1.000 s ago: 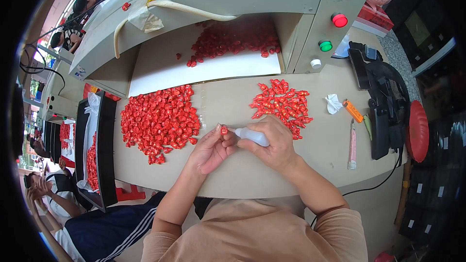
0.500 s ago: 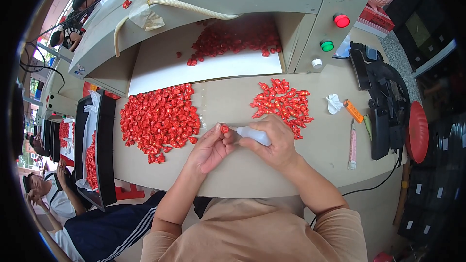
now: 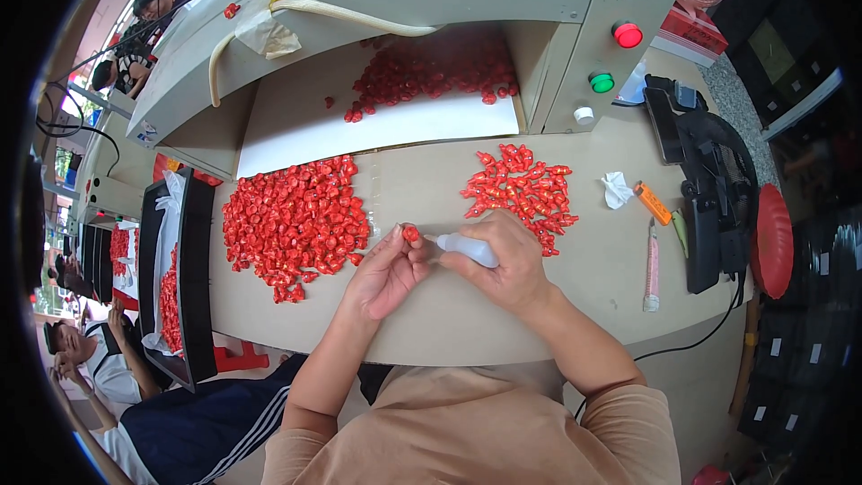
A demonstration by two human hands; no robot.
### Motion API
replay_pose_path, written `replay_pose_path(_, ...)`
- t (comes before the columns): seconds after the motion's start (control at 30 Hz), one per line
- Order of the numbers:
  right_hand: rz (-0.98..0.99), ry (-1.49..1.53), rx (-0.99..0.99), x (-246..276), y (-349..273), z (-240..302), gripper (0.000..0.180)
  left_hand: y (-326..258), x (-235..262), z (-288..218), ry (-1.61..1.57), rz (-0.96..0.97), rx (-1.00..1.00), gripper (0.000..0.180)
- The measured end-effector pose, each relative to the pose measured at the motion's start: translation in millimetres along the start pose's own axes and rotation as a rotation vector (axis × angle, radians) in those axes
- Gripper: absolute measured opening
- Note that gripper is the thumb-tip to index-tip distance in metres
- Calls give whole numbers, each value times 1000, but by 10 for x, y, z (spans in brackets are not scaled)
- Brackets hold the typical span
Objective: The person glues small red plastic parts together using a glue bottle.
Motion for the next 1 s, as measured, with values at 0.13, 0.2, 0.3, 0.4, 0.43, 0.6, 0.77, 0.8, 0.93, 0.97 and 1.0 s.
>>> replay_pose_path(0.13,16,-7,-3,-3,11,15,37,0,15,-3,17,6,4,20)
replay_pose_path(0.2,16,10,-6,-6,6,9,37,0,9,-1,46,12,13,21)
replay_pose_path(0.3,14,22,-8,-9,14,13,36,-8,-29,-9,40,2,8,20)
replay_pose_path(0.4,23,32,-21,-10,13,18,36,-8,-15,-9,35,-29,10,20)
replay_pose_path(0.43,23,33,-22,-11,11,15,36,-6,-7,-4,30,-13,16,20)
replay_pose_path(0.6,-9,66,-65,-25,-35,-42,38,-6,-23,26,19,9,39,18)
replay_pose_path(0.77,0,64,-46,-47,-27,-48,39,-21,-49,43,5,-2,50,14)
replay_pose_path(0.8,4,66,-27,-54,-29,-41,39,-20,-46,46,5,-1,53,14)
replay_pose_path(0.93,31,58,-23,-72,-28,-31,39,-16,-28,43,23,6,53,13)
replay_pose_path(0.97,26,54,-21,-69,-23,-26,39,-14,-25,45,30,5,55,13)
replay_pose_path(1.0,20,50,-19,-67,-19,-22,38,-14,-27,46,30,4,54,13)
Point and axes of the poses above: each hand's wrist, its own y-axis towards the middle knuckle, its own x-axis out of the back of the hand, z = x × y, the point moved 5 cm from there along y, towards the middle knuckle, and after that the axes turned 4 degrees about z, right-handed, at the moved point
